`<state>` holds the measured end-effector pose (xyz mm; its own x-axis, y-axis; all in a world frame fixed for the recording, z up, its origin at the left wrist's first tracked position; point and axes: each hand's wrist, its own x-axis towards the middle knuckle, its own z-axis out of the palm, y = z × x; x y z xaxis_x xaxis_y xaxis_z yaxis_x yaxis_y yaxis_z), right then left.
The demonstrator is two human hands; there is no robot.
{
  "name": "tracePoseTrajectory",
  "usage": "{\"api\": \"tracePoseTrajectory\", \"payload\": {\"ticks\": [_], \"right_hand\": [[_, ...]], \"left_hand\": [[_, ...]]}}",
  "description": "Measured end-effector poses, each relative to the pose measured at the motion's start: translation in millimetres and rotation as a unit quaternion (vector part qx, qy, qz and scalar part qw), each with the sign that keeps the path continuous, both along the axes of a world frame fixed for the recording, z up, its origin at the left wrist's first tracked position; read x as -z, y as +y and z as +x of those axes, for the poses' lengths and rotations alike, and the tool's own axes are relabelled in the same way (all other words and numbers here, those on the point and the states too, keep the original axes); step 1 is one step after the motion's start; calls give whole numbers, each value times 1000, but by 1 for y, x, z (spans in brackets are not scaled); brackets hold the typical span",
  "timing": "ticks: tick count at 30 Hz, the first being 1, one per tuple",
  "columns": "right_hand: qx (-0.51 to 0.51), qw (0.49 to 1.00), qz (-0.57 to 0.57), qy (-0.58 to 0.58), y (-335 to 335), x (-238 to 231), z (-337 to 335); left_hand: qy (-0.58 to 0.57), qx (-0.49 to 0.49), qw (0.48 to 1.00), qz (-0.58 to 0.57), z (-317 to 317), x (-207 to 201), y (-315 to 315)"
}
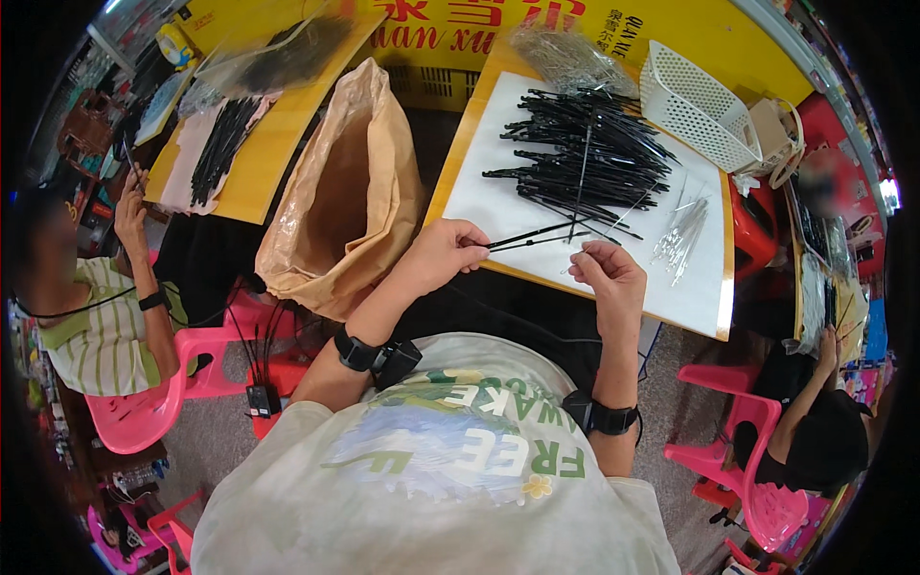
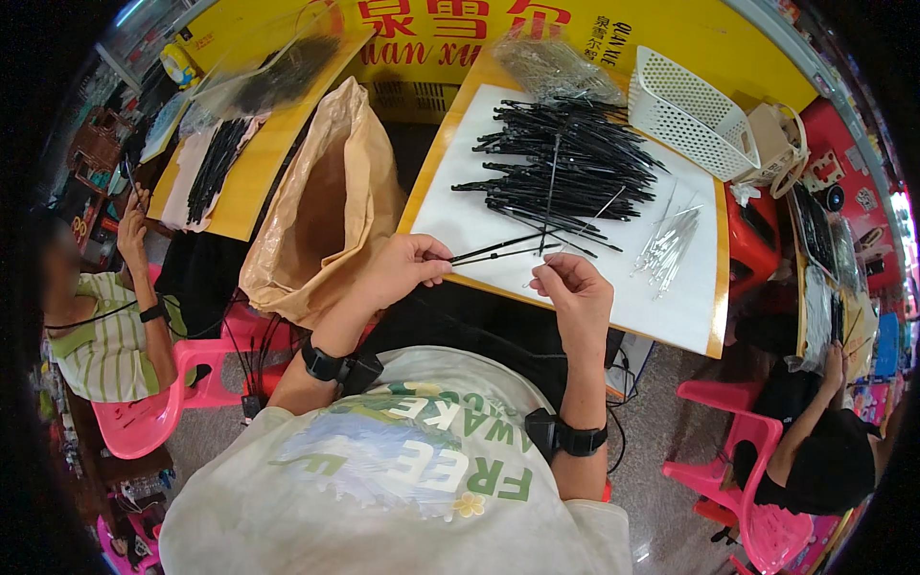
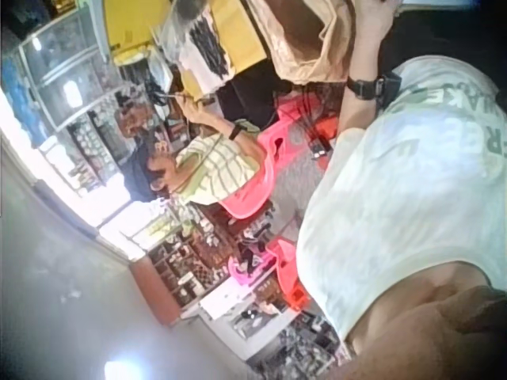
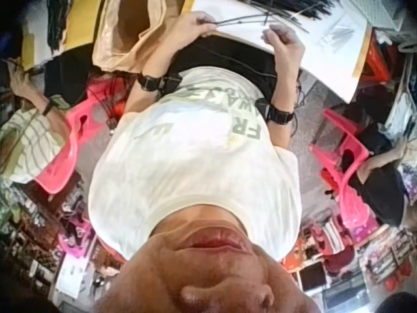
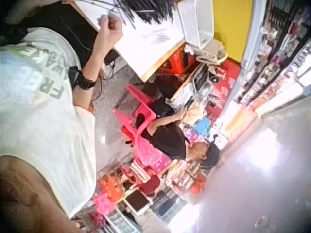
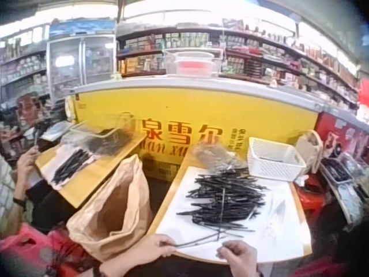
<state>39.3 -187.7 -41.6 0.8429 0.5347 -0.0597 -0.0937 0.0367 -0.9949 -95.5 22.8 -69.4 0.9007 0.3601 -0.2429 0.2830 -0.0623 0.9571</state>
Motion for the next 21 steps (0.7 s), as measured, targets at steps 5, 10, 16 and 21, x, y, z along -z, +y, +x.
{"api": "tracePoseTrajectory", "payload": {"ticks": [5,10,16,21], "right_hand": [[-62,996,29,53,2,-5,-8],[-72,996,44,33,3,-8,-16],[-78,996,-24,-39,6,-19,-16],[-101,994,-23,-40,17,-23,-11]], "left_hand": [[-8,4,980,-196,-7,-11,-4],[-29,23,956,-292,-7,-26,-14],[-56,21,980,-191,-6,-15,-16],[-118,12,985,125,-14,-21,-23]]}}
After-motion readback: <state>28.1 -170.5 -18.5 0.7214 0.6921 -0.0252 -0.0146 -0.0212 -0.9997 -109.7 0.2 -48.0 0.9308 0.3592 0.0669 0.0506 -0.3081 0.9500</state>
